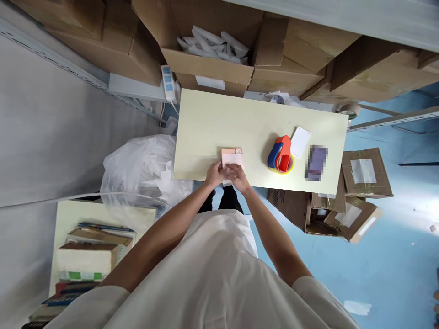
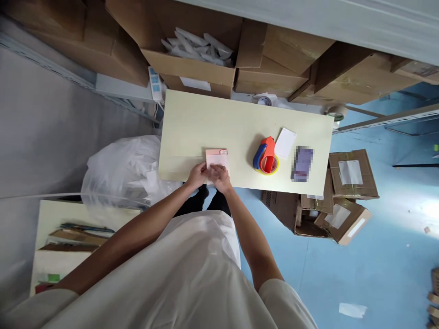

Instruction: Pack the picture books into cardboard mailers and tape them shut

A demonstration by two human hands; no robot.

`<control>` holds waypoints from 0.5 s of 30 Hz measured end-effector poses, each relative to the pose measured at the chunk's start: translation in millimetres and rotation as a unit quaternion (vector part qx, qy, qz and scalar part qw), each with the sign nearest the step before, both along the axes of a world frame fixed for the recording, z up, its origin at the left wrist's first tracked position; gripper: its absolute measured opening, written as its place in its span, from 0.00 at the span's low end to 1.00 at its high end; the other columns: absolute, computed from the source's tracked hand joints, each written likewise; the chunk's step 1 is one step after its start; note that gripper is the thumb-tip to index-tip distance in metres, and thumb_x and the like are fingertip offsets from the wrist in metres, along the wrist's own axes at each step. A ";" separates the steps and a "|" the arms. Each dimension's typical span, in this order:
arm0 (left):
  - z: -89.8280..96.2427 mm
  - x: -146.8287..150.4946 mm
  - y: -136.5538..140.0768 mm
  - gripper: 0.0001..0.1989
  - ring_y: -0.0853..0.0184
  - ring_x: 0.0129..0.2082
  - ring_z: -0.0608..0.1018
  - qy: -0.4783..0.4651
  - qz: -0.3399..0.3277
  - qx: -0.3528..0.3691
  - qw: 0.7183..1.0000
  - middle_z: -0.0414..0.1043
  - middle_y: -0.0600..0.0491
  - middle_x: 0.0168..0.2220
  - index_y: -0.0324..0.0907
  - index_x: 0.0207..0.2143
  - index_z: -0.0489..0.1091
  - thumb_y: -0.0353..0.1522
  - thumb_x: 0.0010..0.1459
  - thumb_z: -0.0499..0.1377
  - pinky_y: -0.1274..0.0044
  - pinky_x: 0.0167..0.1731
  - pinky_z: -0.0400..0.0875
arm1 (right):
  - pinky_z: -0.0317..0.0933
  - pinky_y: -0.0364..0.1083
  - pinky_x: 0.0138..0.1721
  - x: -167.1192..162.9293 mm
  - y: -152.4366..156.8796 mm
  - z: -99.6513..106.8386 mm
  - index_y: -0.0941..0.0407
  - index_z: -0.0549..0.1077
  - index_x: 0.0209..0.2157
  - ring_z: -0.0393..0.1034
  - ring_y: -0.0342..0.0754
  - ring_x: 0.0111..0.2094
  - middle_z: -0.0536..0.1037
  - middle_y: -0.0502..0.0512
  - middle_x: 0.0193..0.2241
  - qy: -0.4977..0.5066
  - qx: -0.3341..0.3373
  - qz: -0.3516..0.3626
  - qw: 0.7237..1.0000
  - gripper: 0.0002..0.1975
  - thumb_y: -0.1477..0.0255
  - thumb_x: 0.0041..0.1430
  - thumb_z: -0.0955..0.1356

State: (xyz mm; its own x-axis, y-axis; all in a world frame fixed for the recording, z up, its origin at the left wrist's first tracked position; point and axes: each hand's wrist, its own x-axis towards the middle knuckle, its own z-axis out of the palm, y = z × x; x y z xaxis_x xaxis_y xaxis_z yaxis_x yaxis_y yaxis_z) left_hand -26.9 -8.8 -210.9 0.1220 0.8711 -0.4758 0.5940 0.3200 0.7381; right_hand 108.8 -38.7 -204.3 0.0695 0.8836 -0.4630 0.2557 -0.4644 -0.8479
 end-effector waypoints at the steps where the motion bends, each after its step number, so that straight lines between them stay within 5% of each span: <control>1: -1.5 -3.5 -0.2 0.16 0.61 0.41 0.74 0.029 -0.007 0.020 0.999 0.70 0.46 0.40 0.36 0.46 0.70 0.25 0.56 0.51 0.67 0.47 0.70 | 0.61 0.55 0.55 -2.3 -0.2 -4.0 0.53 0.75 0.44 0.65 0.54 0.53 0.71 0.58 0.49 -0.007 -0.003 0.003 1.000 0.21 0.72 0.45 0.69; 4: -0.6 -3.3 -8.1 0.23 0.59 0.50 0.70 0.085 -0.075 0.105 0.988 0.66 0.42 0.48 0.36 0.55 0.64 0.23 0.56 0.51 0.66 0.52 0.66 | 0.62 0.54 0.55 -1.6 -4.0 -7.9 0.54 0.74 0.44 0.67 0.53 0.52 0.72 0.57 0.49 -0.026 0.007 0.013 1.000 0.21 0.74 0.45 0.68; 7: 4.4 6.9 -19.3 0.23 0.56 0.52 0.68 0.109 -0.158 0.114 0.975 0.63 0.39 0.51 0.35 0.56 0.62 0.22 0.57 0.50 0.66 0.53 0.65 | 0.59 0.56 0.57 5.1 -8.0 -4.0 0.55 0.73 0.43 0.67 0.54 0.51 0.72 0.59 0.48 -0.120 0.035 -0.013 0.992 0.18 0.75 0.47 0.65; 11: 6.2 16.6 -26.4 0.23 0.54 0.51 0.68 0.141 -0.142 0.092 0.976 0.62 0.37 0.50 0.32 0.57 0.59 0.23 0.58 0.49 0.64 0.52 0.66 | 0.58 0.60 0.55 12.1 -5.9 -3.1 0.58 0.68 0.50 0.65 0.58 0.51 0.70 0.65 0.49 -0.223 0.014 -0.067 0.972 0.24 0.75 0.47 0.64; 15: 1.2 16.6 -26.1 0.24 0.54 0.52 0.68 0.102 -0.120 0.088 0.984 0.61 0.37 0.51 0.34 0.58 0.60 0.24 0.57 0.51 0.63 0.53 0.65 | 0.66 0.54 0.44 18.4 2.0 -2.5 0.57 0.66 0.46 0.69 0.52 0.40 0.74 0.59 0.40 -0.102 -0.051 -0.106 0.988 0.22 0.74 0.46 0.64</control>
State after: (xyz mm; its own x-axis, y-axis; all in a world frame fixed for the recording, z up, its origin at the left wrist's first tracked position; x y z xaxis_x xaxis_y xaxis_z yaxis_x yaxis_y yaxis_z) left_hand -10.3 -34.9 -209.7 0.2527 0.8994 -0.3568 0.7781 0.0302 0.6274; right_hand 127.2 -36.7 -206.8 0.3490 0.7884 -0.5065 0.3043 -0.6066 -0.7345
